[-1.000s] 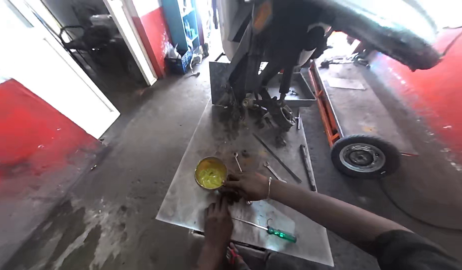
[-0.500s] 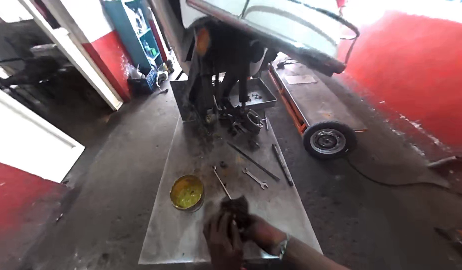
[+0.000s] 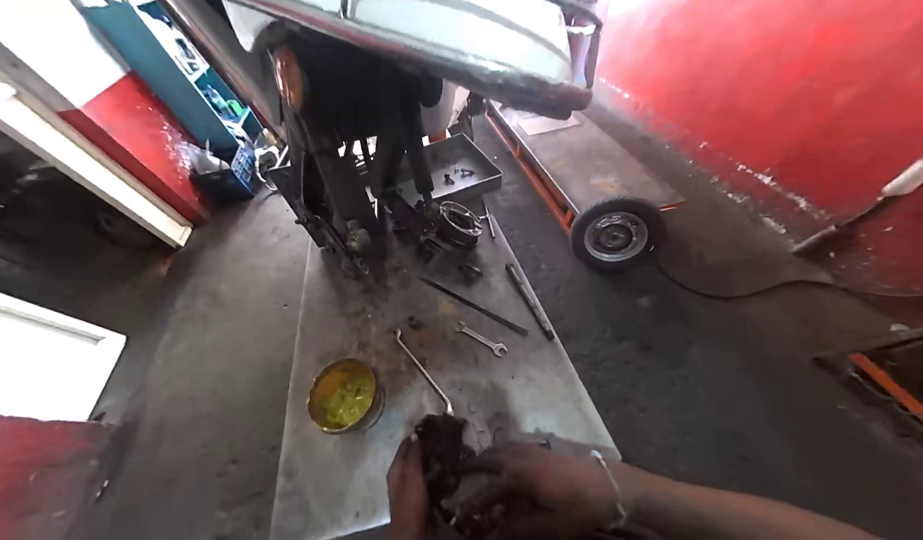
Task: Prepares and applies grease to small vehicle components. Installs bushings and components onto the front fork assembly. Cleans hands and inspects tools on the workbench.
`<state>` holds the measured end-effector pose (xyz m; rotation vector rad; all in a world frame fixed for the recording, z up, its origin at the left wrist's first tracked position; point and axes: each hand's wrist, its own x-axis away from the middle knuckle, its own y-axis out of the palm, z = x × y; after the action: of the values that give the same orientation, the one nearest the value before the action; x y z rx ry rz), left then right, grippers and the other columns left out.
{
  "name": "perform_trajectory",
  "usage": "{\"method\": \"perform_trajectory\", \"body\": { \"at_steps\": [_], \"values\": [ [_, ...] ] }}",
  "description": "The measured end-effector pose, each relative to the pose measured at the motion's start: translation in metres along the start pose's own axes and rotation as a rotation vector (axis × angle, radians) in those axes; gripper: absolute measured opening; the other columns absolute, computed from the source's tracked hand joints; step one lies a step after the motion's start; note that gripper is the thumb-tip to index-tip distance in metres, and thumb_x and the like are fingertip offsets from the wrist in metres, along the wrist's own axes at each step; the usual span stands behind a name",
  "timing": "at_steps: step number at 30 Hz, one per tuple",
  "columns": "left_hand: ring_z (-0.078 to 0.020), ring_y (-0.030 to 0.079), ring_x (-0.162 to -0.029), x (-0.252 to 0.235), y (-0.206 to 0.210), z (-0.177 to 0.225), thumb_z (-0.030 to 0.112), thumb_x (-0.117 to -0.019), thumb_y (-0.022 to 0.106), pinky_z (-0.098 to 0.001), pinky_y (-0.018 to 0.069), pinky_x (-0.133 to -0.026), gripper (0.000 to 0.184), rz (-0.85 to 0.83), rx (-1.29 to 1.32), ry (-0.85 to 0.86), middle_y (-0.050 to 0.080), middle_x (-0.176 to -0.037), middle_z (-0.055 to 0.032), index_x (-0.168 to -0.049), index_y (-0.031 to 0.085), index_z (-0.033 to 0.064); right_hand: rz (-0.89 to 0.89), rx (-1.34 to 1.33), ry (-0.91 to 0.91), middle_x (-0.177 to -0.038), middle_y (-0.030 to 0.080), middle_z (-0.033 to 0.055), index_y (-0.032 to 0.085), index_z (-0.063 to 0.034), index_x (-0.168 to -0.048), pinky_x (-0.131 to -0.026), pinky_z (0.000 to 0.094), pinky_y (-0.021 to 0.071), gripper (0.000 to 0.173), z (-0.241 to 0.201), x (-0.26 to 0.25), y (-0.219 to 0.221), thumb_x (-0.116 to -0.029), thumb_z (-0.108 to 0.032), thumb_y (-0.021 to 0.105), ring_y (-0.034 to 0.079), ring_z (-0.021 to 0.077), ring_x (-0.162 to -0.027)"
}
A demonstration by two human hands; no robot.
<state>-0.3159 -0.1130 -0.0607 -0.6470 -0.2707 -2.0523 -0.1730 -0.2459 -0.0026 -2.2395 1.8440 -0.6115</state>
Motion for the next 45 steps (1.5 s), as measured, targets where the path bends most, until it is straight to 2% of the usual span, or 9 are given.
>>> {"method": "perform_trajectory", "body": {
  "at_steps": [4, 8, 15, 19, 24, 29, 35, 40, 45],
  "values": [
    [-0.0097, 0.07, -0.08, 0.031, 0.03, 0.007, 0.033, -0.1133, 0.019, -0.0293, 0.0593, -0.075, 0.051, -0.189, 0.483, -0.14, 0.071, -0.088, -0.0029, -0.116, 0.059, 0.0014, 0.429, 0.125, 0.002, -0.161, 0.038, 0.0163, 0.054, -0.0121, -0.148, -0.119, 0.0624, 0.0242, 0.053, 0.03, -0.01, 0.023, -0.1061, -0.043, 0.046, 0.029, 0.0394, -0.152],
    [-0.0065, 0.069, -0.099, 0.05, 0.057, 0.016, 0.033, -0.1128, 0.019, -0.0271, 0.0566, -0.092, 0.045, -0.331, 0.799, -0.066, 0.071, -0.102, 0.0012, -0.12, 0.055, 0.008, 0.919, 0.097, -0.251, -0.133, 0.06, 0.0215, 0.068, -0.0065, -0.117, -0.111, 0.0407, 0.045, 0.041, 0.075, -0.045, 0.05, -0.1102, -0.037, 0.041, 0.056, 0.0278, -0.13],
    [-0.011, 0.065, -0.111, 0.043, 0.068, -0.029, 0.011, -0.1078, 0.032, -0.0309, 0.0519, -0.101, 0.037, -0.312, 0.591, 0.018, 0.066, -0.122, -0.0079, -0.136, 0.047, -0.0081, 0.723, -0.474, 0.375, -0.089, 0.068, 0.0064, 0.067, 0.0006, -0.114, -0.078, 0.0311, 0.0553, 0.033, 0.057, -0.04, 0.005, -0.1082, -0.025, 0.046, 0.066, 0.0109, -0.08],
    [-0.0136, 0.072, -0.102, 0.024, 0.072, -0.01, -0.003, -0.1002, 0.048, -0.0323, 0.0581, -0.095, 0.026, -0.429, 0.189, 0.318, 0.076, -0.109, -0.0089, -0.117, 0.067, -0.0081, 0.78, -1.133, 0.608, -0.082, 0.065, 0.0034, 0.063, -0.0026, -0.108, -0.066, 0.0291, 0.055, 0.031, 0.097, -0.031, -0.023, -0.1109, -0.025, 0.042, 0.064, 0.0113, -0.07],
    [-0.0412, 0.026, -0.152, -0.011, 0.13, -0.006, 0.042, -0.101, 0.053, -0.0585, 0.0125, -0.125, 0.074, -0.488, -0.597, 0.542, 0.033, -0.16, -0.0287, -0.152, 0.039, -0.0093, 0.78, -1.515, 0.528, -0.081, 0.065, 0.0036, 0.061, -0.0097, -0.104, -0.066, 0.03, 0.0549, 0.042, 0.097, -0.005, -0.053, -0.1115, -0.039, 0.032, 0.065, 0.0127, -0.072],
    [-0.0168, 0.068, -0.11, -0.068, 0.187, 0.078, 0.019, -0.1034, 0.057, -0.0355, 0.0539, -0.1, 0.036, -0.928, -0.55, 0.322, 0.07, -0.121, -0.0142, -0.132, 0.064, -0.0013, 1.267, -1.382, 0.649, -0.083, 0.066, 0.0083, 0.063, -0.0015, -0.108, -0.065, 0.0359, 0.0556, 0.032, 0.151, 0.043, -0.09, -0.1097, -0.026, 0.044, 0.065, 0.0178, -0.071],
    [-0.0448, 0.059, -0.125, -0.22, 0.323, 0.124, 0.046, -0.1062, 0.05, -0.0613, 0.0437, -0.107, 0.059, -0.348, -1.204, 0.324, 0.062, -0.132, -0.0286, -0.145, 0.052, 0.0004, 1.447, -1.518, 0.288, -0.081, 0.066, 0.0052, 0.061, -0.0079, -0.104, -0.064, 0.0339, 0.0567, 0.048, 0.157, 0.087, -0.138, -0.1121, -0.038, 0.025, 0.066, 0.0151, -0.071],
    [-0.043, 0.061, -0.121, -0.266, 0.358, 0.121, 0.024, -0.0991, 0.067, -0.0562, 0.0473, -0.104, 0.051, -0.299, -1.2, 0.154, 0.062, -0.128, -0.0308, -0.136, 0.054, -0.0084, 1.476, -1.732, 0.217, -0.077, 0.067, 0.0041, 0.062, -0.0087, -0.097, -0.06, 0.0298, 0.0567, 0.041, 0.178, 0.106, -0.131, -0.1094, -0.029, 0.028, 0.067, 0.0126, -0.068],
    [-0.0437, 0.068, -0.097, -0.219, 0.34, 0.16, 0.019, -0.103, 0.058, -0.0626, 0.0519, -0.086, 0.031, -0.445, -1.306, 0.391, 0.069, -0.103, -0.0265, -0.127, 0.062, 0.0, 1.256, -1.215, 0.215, -0.099, 0.064, 0.0059, 0.043, -0.0002, -0.145, -0.068, 0.0249, 0.0552, 0.044, 0.18, 0.085, -0.182, -0.1017, -0.006, 0.048, 0.063, 0.0078, -0.076]
  ]
}}
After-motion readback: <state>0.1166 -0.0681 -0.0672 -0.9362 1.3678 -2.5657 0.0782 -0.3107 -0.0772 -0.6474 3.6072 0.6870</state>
